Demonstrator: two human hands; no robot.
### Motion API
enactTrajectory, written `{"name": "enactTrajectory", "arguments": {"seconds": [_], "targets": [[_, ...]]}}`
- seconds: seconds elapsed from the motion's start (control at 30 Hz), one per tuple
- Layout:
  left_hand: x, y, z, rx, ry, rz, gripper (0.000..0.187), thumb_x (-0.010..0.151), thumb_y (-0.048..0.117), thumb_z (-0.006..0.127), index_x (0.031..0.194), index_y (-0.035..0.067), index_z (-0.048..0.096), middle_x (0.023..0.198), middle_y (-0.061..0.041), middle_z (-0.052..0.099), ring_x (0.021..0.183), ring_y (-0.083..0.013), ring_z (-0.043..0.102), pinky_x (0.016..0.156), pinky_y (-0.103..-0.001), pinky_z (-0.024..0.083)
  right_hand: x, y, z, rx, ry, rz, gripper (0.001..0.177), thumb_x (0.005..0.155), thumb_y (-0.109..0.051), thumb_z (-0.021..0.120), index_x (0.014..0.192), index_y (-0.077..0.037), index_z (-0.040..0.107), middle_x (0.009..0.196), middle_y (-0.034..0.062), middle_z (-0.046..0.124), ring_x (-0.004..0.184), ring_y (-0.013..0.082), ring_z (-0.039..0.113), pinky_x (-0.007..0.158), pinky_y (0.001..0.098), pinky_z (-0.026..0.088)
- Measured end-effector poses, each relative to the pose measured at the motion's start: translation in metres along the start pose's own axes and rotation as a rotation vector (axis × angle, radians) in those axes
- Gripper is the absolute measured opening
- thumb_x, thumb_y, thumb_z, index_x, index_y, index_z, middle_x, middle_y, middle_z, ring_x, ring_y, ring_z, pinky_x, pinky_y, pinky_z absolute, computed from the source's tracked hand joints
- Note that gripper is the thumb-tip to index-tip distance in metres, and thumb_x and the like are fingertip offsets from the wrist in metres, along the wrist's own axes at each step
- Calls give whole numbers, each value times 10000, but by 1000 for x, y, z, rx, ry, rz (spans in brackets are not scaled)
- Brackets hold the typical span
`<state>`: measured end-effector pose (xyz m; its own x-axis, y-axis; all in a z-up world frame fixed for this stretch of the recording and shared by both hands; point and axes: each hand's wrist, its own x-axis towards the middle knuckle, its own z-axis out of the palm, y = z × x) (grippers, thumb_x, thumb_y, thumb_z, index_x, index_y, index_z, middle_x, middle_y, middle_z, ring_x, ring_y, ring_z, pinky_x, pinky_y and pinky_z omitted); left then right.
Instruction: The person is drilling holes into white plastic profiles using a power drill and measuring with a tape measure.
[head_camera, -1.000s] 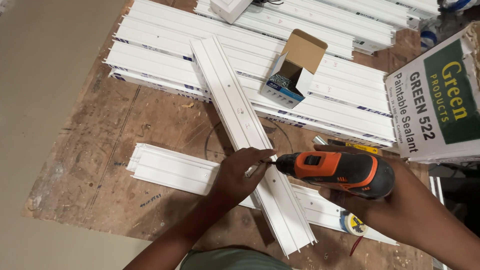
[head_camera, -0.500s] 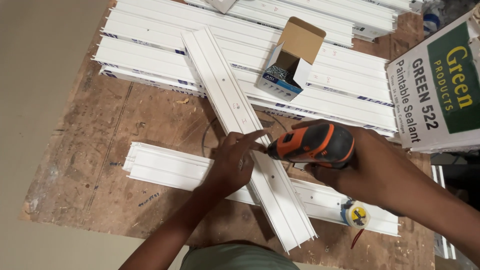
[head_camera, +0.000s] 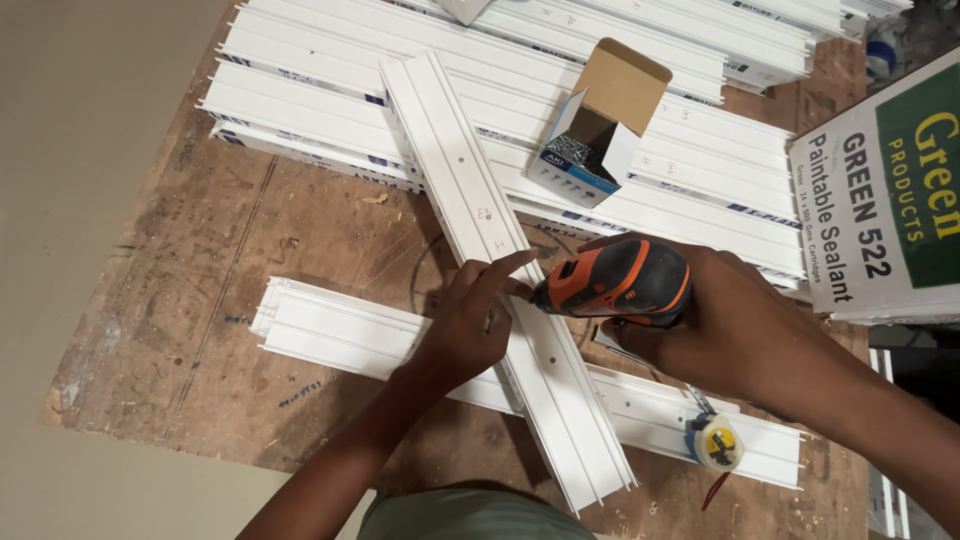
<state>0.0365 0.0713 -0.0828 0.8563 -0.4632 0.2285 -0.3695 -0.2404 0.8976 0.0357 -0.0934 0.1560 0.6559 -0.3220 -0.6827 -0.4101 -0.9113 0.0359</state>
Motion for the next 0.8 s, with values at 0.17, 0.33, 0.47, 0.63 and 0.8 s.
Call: {"name": "enactTrajectory", "arguments": {"seconds": [0.17,0.33,0.47,0.63,0.8], "targets": [[1,-1,1,-17,1,-24,732,831,-90,519,1519,156,477,1069,-109,513,1002,-230,557,942,-399,502,4,2,0,50,-3,-56,451,865,-295,779,1310,-268,710,829,68,743,702,185,690,728,363,562],[1,0,-1,-31,12,-16,726,837,-93,506,1520,151,477,1067,-106,528,987,-225,573,923,-396,513,14,8,3,87,-1,-84,446,865,-289,795,1300,-276,700,811,77,758,697,195,665,726,368,555],[11,1,-4,26,-14,-50,617,914,3,535,1511,155,491,1091,-105,630,1051,-222,624,929,-396,513,28,18,6,163,51,-250,440,784,-304,830,1208,-274,716,857,38,800,779,194,697,749,360,573],[56,40,-30,-287,-68,-50,606,1048,511,528,1538,158,470,1260,-95,659,1177,-203,642,1010,-391,532,39,15,1,111,18,-211,427,787,-309,844,1186,-245,706,916,54,804,847,208,743,799,361,582],[94,74,-39,-413,-163,271,734,1033,694,542,1517,144,498,1213,-85,619,1141,-174,657,1001,-355,587,39,7,-4,57,-19,-177,410,809,-327,836,1156,-178,676,936,84,790,875,224,764,835,379,581]]}}
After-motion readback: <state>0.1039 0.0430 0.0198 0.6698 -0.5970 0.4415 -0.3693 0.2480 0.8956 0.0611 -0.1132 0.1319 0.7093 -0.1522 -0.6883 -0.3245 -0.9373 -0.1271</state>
